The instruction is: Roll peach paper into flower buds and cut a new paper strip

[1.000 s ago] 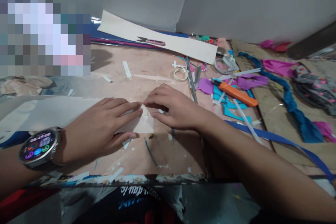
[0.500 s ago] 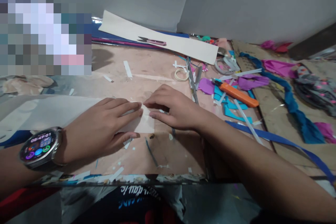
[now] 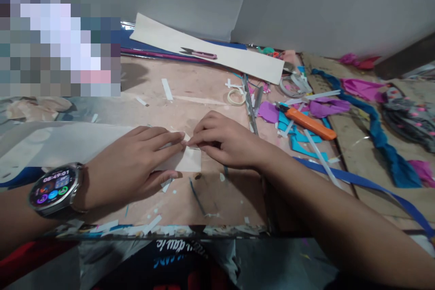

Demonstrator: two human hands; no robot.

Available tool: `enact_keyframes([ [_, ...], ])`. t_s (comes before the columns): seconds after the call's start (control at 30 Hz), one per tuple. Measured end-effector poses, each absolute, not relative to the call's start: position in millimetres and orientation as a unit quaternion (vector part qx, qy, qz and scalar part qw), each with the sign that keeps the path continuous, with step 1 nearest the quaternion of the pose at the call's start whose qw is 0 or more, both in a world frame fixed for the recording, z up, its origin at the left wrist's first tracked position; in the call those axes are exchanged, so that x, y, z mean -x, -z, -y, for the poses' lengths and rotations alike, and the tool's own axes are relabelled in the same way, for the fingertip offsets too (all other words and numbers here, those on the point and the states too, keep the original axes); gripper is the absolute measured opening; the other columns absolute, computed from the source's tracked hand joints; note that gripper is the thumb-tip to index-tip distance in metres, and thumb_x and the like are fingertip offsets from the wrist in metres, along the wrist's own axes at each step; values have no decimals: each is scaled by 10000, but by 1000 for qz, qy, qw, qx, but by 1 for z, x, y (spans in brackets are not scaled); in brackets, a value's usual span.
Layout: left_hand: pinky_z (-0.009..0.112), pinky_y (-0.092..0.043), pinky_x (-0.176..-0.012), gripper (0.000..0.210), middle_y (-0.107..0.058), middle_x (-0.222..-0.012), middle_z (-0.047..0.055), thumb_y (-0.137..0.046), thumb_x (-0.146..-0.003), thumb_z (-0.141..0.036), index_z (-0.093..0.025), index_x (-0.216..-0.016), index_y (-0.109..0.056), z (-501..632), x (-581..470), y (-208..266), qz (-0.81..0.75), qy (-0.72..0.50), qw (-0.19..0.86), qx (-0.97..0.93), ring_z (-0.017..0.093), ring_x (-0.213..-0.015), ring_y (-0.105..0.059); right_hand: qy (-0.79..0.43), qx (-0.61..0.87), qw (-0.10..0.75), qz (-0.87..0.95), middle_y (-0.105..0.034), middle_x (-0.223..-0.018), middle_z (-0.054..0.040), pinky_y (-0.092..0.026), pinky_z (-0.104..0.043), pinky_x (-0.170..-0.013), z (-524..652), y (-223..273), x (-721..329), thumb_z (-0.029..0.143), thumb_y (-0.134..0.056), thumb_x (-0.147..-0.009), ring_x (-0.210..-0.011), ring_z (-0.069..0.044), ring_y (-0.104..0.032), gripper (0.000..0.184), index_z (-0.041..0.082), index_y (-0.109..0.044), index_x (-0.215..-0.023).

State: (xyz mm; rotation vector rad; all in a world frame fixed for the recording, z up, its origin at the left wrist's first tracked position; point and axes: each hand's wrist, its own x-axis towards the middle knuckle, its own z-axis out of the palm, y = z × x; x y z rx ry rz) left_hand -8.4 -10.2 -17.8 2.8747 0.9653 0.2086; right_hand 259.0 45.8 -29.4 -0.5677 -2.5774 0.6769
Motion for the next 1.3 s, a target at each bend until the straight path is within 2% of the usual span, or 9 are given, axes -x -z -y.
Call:
enact_keyframes([
  [0.2, 483, -469, -990, 474, -630, -1439, 137, -522, -1048, -453, -138, -1397, -585, 10, 8, 17, -319, -61, 55, -944, 323, -1219, -603, -230, 178, 212, 933, -733, -995, -76, -511, -417, -926, -49, 34, -261, 61, -604, -933, -1003, -228, -623, 275, 232, -803, -1016],
  [0.5, 492, -476, -975, 471, -630, -1432, 129, -526, -1048, -446, -138, -1400, -584, 11, 8, 15, -319, -62, 56, -944, 318, -1210, -607, -239, 210, 200, 927, -714, -979, -82, -511, -388, -915, -46, 28, -259, 104, -576, -982, -987, -216, -626, 204, 201, -755, -961],
  [0.77, 486, -471, -982, 469, -622, -1444, 131, -508, -1052, -453, -144, -1396, -585, 10, 8, 16, -319, -59, 54, -944, 323, -1217, -601, -264, 215, 203, 918, -738, -971, -68, -502, -409, -950, -43, 28, -257, 82, -575, -957, -1017, -228, -610, 204, 210, -731, -988],
  [0.93, 485, -463, -1006, 463, -571, -1501, 141, -515, -1049, -447, -151, -1397, -586, 10, 8, 16, -323, -60, 51, -943, 328, -1243, -586, -273, 213, 205, 916, -752, -1059, -76, -504, -425, -973, -42, 29, -258, 91, -592, -950, -1065, -233, -630, 207, 217, -744, -1012],
  [1.1, 489, -470, -998, 430, -620, -1364, 155, -540, -1034, -451, -157, -1340, -608, 11, 7, 15, -331, -57, 69, -939, 332, -1201, -594, -275, 214, 203, 915, -739, -1158, -84, -500, -439, -1007, -41, 30, -258, 112, -603, -951, -1115, -238, -645, 202, 233, -749, -1022],
  [1.3, 476, -479, -965, 440, -634, -1252, 152, -546, -1025, -471, -164, -1334, -610, 11, 7, 15, -336, -58, 69, -937, 324, -1126, -603, -275, 205, 205, 917, -751, -1174, -76, -501, -444, -1005, -40, 30, -257, 117, -613, -956, -1112, -240, -637, 207, 242, -752, -1044],
])
